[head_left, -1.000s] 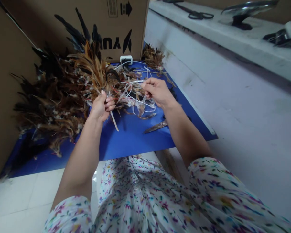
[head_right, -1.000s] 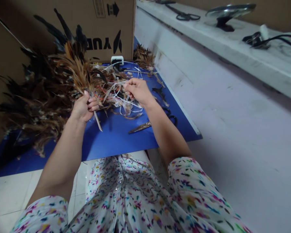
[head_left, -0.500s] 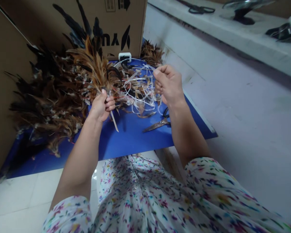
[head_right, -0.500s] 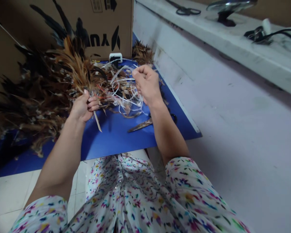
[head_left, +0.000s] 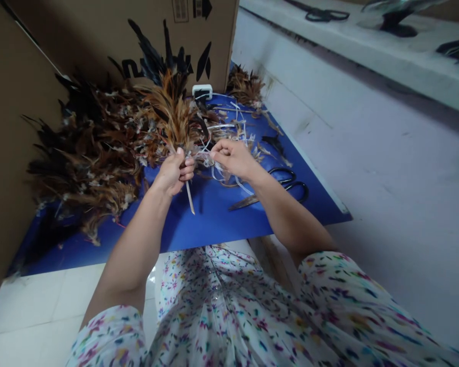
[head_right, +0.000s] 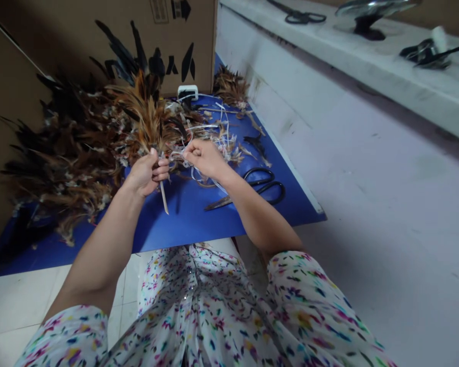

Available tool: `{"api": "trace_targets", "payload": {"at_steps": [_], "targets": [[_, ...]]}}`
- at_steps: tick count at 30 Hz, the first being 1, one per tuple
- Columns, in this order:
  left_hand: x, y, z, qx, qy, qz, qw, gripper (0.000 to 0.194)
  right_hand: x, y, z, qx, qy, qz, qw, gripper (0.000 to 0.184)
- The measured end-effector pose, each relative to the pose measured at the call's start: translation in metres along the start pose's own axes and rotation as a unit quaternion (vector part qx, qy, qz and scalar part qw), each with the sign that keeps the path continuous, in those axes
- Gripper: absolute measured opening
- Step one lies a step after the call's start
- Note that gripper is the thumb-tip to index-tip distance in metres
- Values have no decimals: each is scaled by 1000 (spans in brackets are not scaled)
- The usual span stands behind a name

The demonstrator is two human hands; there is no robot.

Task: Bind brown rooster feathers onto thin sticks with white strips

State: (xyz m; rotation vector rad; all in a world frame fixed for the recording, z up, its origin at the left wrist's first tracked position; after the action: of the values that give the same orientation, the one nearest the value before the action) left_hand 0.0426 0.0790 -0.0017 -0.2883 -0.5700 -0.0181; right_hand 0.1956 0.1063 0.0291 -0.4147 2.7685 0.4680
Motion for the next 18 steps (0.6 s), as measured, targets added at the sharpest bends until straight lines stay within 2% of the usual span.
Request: {"api": "trace_targets", "payload": {"at_steps": [10,18], "targets": [[-2,-2,1,20,42,41,998,33,-4,-1,-4,-17,-89,8,996,10],[-1,-3,5,37,60,32,997,29,-6,-5,-8,-20,-129,12,991,10]]}}
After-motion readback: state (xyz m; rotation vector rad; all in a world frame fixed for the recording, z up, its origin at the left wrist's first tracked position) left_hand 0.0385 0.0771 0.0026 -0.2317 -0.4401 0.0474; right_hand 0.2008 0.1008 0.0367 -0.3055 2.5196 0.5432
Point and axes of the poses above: each hand's wrist, its own y-axis towards the middle knuckle, its own x-axis out of the palm, z = x × y, the point moved 7 cm from there along y, towards the middle knuckle, and after that the axes turned 1 degree about -x, right-handed, at the moved point
